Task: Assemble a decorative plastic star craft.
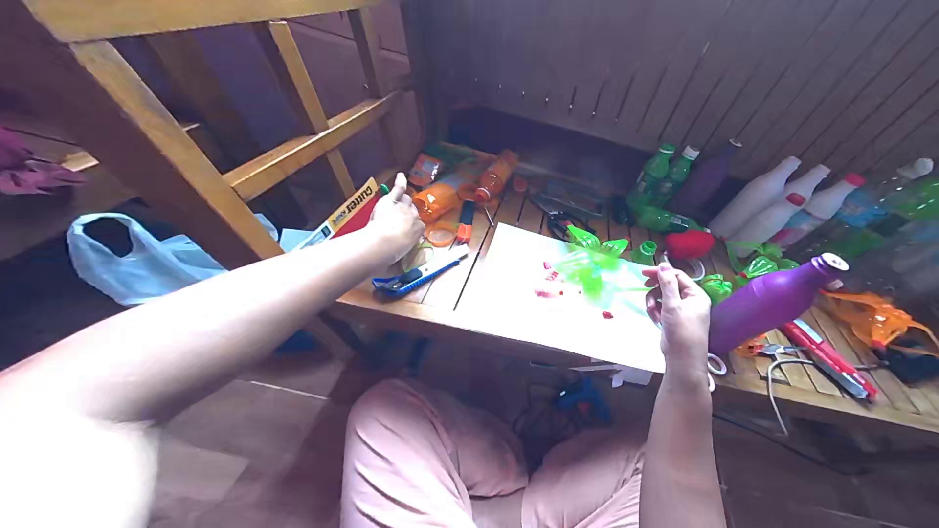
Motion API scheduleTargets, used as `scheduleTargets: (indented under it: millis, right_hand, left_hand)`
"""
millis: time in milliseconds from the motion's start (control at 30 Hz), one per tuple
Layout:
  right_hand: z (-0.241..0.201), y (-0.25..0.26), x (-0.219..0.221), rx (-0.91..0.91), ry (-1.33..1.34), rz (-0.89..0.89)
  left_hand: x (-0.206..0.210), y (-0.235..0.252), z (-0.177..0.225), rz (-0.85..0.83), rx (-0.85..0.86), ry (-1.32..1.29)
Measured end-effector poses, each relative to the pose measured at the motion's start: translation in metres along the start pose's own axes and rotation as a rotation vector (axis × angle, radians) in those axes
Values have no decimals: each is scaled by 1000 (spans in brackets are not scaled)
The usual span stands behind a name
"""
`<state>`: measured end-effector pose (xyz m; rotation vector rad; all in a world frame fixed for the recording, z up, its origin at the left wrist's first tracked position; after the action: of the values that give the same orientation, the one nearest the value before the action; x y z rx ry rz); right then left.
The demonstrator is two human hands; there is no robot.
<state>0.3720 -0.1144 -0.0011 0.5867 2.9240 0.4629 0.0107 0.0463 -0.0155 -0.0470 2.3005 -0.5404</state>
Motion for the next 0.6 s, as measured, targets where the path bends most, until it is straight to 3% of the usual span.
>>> scheduleTargets:
  millis: [133, 200, 267, 300, 333, 400, 467, 533, 600]
  right_hand:
    - [-14, 8, 25, 45, 130, -65]
    - [-19, 14, 37, 69, 228, -87]
    - [-30, 25, 56, 104, 407, -82]
    - [-38, 31, 68, 117, 518, -83]
    - [-47, 37, 82, 126, 647, -64]
    - [-65, 42, 113, 100, 832, -51]
    - [-59, 51, 145, -8, 914, -104]
    - [-29, 69, 162, -73, 902, -169]
    - [-16, 71, 165, -24, 742, -138]
  left_hand:
    - [-9, 1, -5, 51, -10, -84]
    - [-26, -9, -5, 341, 95, -323]
    - [-52, -34, 10, 775, 337, -678]
    - [-68, -49, 25, 856, 449, -899]
    - [-83, -65, 46, 804, 548, -1180]
    - [-103, -88, 92, 541, 737, -1834]
    - [-119, -98, 124, 400, 798, -2343]
    - [-121, -67, 135, 428, 900, -2561]
    - [-123, -30, 136, 328, 778, -2624]
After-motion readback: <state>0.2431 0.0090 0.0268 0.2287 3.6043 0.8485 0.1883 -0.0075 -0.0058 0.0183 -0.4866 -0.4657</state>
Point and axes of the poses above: each hand's wrist, its own y-axis towards the middle knuckle, its own x-axis out of the palm, z = x × y, the point moved 5 cm from there along y, towards the middle knuckle, and after that the axes turned 7 degrees about -z, right-handed, at the moved point
